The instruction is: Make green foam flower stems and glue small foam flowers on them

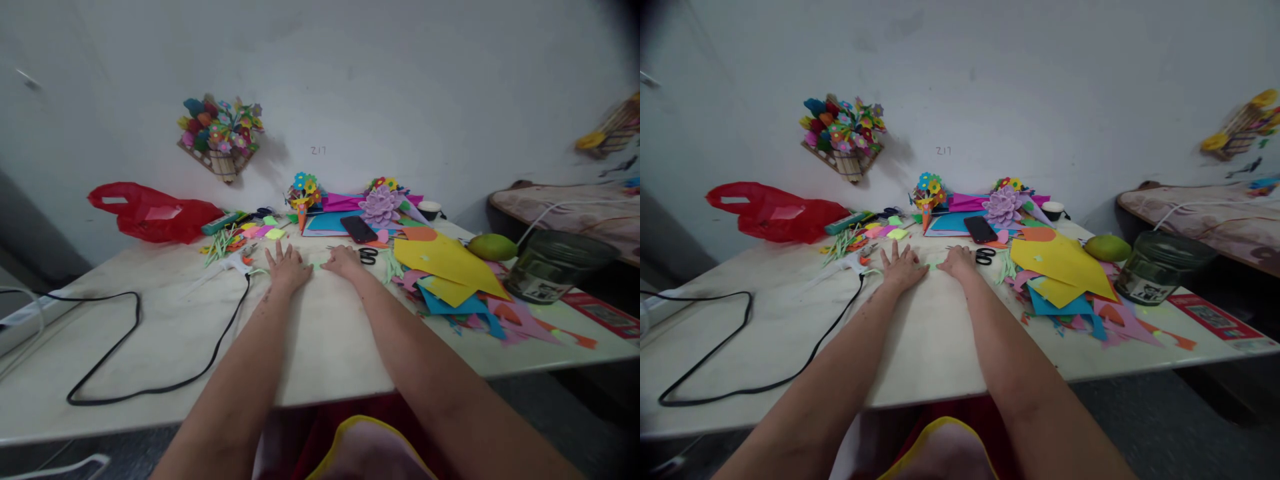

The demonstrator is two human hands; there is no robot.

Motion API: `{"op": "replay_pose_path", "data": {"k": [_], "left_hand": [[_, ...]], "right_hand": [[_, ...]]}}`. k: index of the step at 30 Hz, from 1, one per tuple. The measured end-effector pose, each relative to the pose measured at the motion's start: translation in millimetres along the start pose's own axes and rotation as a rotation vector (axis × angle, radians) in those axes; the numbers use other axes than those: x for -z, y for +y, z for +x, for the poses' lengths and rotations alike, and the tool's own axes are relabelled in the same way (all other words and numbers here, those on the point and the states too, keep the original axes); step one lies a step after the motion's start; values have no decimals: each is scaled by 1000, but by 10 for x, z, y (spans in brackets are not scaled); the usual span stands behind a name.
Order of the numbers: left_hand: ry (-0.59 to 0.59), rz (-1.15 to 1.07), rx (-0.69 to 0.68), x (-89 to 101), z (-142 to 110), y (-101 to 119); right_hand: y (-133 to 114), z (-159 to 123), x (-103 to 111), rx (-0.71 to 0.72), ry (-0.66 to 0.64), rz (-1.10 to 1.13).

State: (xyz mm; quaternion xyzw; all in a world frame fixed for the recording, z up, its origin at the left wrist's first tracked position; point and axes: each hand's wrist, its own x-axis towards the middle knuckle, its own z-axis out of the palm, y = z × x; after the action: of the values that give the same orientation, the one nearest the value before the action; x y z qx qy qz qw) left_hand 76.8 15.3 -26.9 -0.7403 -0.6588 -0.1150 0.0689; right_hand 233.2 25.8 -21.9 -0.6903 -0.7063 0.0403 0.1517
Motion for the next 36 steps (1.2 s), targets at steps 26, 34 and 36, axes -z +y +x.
{"op": "replay_pose_path", "data": {"k": [26, 34, 36], "left_hand": [[-16, -17, 33, 6, 10, -6], [0, 23, 8, 52, -25, -108], [2, 29, -6, 63, -35, -136]], "right_hand": [[64, -3, -52, -168, 8, -12], [125, 10, -11, -185, -72, -13], [178, 19, 9, -193, -73, -28]]}}
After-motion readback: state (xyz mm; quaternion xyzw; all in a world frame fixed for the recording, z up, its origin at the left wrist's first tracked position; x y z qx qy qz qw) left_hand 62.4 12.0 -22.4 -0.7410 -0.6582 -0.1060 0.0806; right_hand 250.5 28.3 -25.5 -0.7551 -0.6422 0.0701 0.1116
